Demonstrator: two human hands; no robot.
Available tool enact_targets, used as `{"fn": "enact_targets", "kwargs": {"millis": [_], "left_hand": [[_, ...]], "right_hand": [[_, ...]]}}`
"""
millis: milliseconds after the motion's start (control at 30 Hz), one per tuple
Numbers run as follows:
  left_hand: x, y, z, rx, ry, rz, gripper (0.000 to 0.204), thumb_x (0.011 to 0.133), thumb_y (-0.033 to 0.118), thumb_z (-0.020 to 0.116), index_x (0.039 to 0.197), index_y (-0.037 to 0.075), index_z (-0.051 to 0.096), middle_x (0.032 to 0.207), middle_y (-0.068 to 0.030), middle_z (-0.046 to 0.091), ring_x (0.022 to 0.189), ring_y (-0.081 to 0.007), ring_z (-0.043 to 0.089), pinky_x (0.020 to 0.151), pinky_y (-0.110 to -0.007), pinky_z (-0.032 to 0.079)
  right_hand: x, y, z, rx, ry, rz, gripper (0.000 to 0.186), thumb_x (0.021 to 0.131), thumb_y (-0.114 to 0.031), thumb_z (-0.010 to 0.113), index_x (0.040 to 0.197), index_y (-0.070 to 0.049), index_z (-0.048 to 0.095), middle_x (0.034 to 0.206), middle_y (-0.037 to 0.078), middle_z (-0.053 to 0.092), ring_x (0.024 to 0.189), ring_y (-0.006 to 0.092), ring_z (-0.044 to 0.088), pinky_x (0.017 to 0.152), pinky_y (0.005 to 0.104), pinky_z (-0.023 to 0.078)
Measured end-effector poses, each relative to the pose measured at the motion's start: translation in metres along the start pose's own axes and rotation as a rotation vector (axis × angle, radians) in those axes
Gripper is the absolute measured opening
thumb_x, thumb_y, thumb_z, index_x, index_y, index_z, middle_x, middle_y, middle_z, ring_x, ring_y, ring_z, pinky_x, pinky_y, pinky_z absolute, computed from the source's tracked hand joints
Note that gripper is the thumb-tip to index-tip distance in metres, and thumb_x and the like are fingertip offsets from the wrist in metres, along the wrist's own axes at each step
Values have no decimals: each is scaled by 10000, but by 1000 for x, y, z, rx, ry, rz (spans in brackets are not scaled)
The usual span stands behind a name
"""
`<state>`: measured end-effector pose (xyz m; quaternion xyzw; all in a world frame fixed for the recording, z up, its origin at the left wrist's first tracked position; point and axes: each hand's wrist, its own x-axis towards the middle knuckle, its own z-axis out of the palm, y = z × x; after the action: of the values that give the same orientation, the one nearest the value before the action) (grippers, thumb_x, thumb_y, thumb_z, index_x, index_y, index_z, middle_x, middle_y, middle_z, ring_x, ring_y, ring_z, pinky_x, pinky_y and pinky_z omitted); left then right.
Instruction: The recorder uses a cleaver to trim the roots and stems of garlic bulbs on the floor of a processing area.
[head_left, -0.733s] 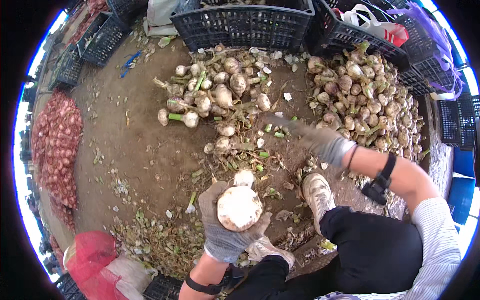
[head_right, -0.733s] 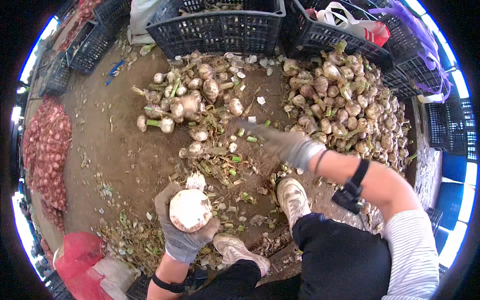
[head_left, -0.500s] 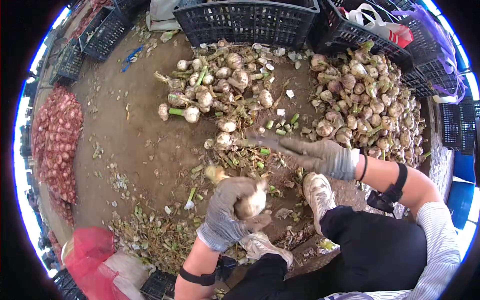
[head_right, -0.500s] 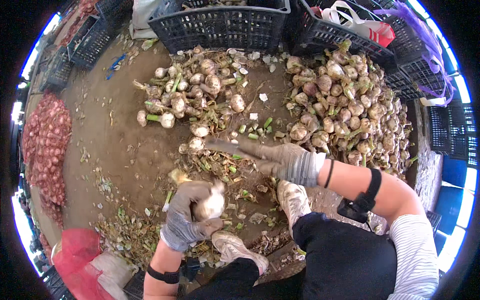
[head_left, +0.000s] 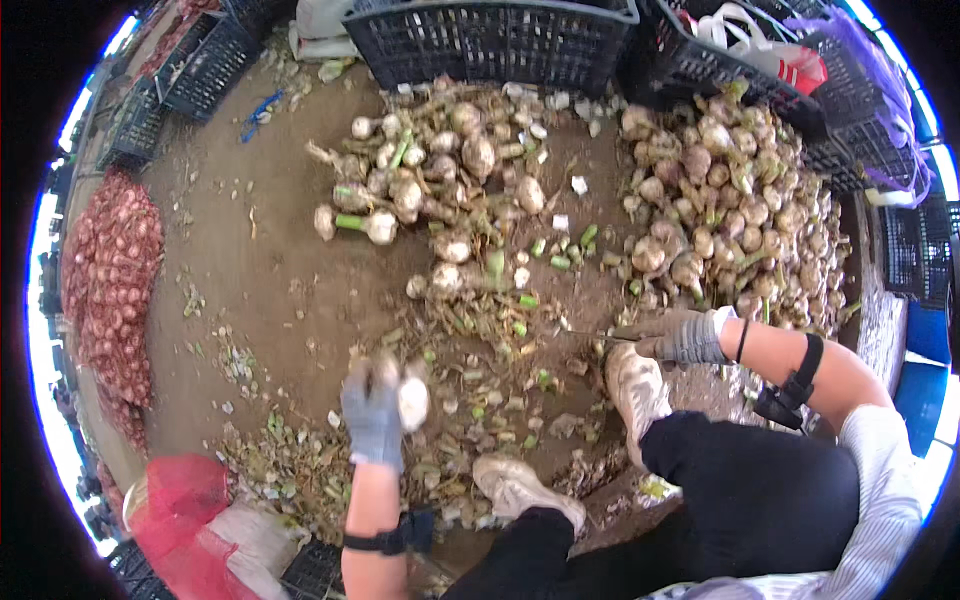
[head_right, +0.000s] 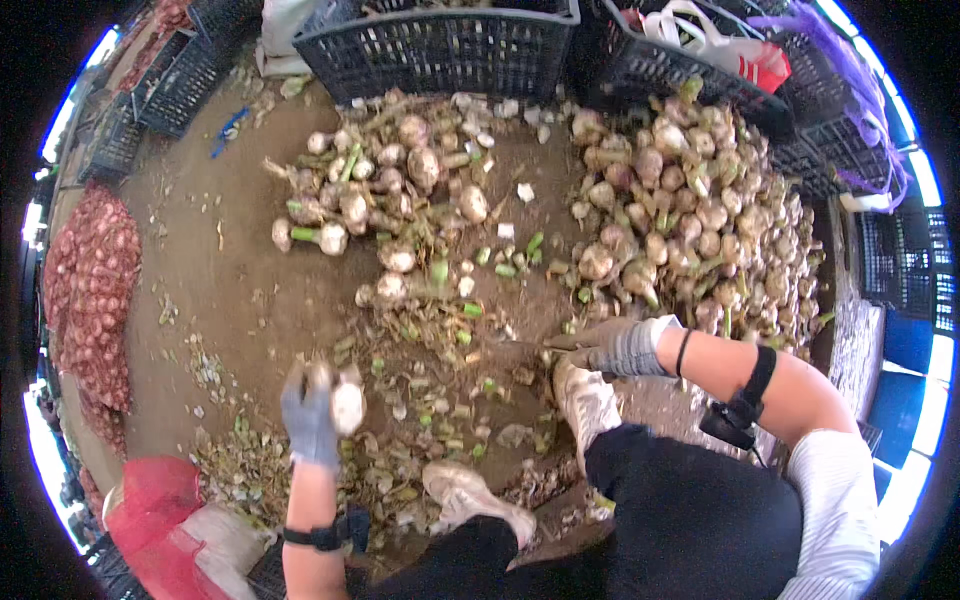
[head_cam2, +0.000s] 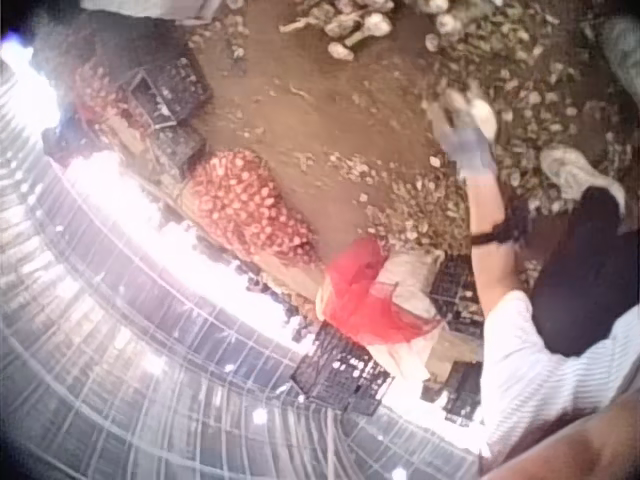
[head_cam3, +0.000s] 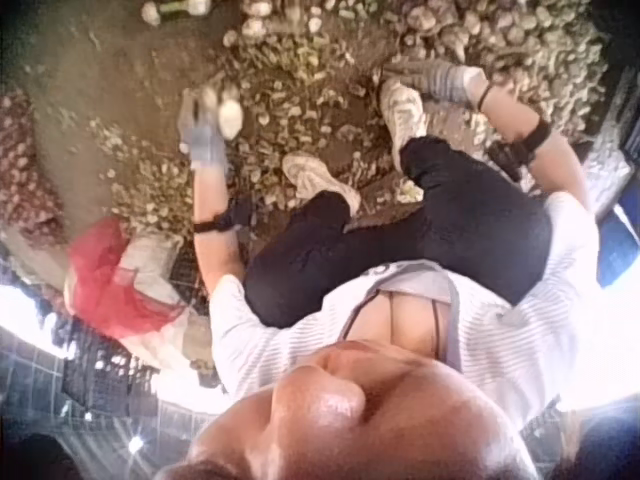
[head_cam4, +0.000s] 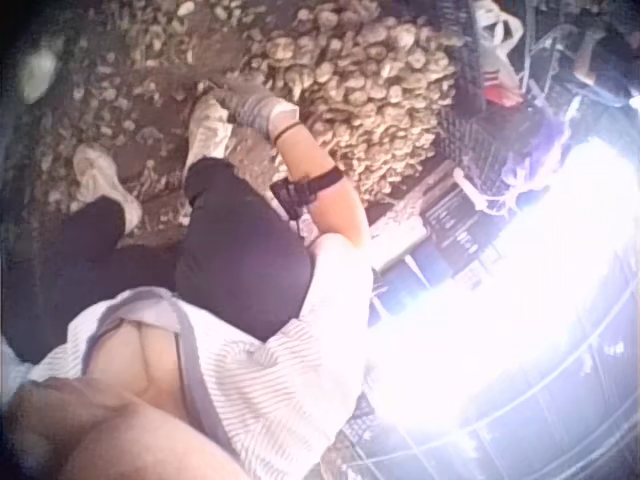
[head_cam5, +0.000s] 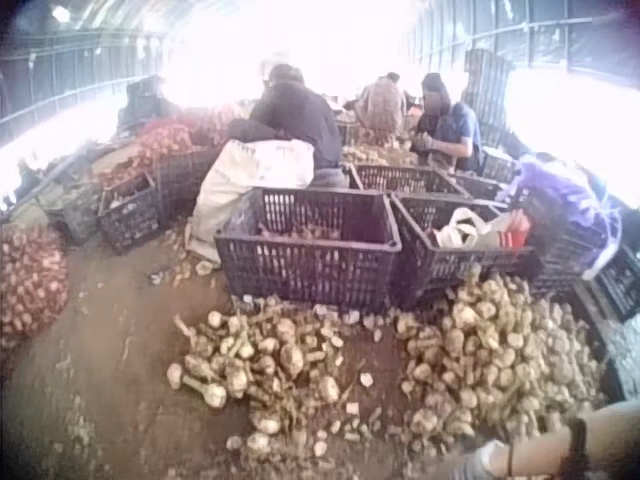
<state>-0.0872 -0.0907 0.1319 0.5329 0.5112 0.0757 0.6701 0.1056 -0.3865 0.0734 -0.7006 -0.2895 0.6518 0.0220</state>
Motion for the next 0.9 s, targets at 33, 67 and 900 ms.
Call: {"fn": "enact_targets", "kwargs": {"millis": [33,67,900], "left_hand": [[-1,0,8,-142,-264,71,177,889,257,615,923,101,538,755,-36,605,584,-161,581,461,-250,473],[-2,0,18,-245,-480,108,255,876,274,641,1019,84,547,856,-75,637,690,-182,628,502,-254,509],[69,-61,7,84,-340,238,518,764,-11,687,1227,49,465,1095,-120,558,925,-186,589,832,-293,530]], "right_hand": [[15,1,13,11,1,-154,639,926,-560,409,1456,-212,331,1326,178,528,1069,287,600,947,373,457],[20,4,22,39,33,-239,628,925,-558,415,1454,-229,337,1274,177,557,991,275,612,912,370,471],[-9,-77,-16,4,368,-578,557,940,-360,510,1455,-335,298,803,67,607,647,206,607,555,328,467]]}}
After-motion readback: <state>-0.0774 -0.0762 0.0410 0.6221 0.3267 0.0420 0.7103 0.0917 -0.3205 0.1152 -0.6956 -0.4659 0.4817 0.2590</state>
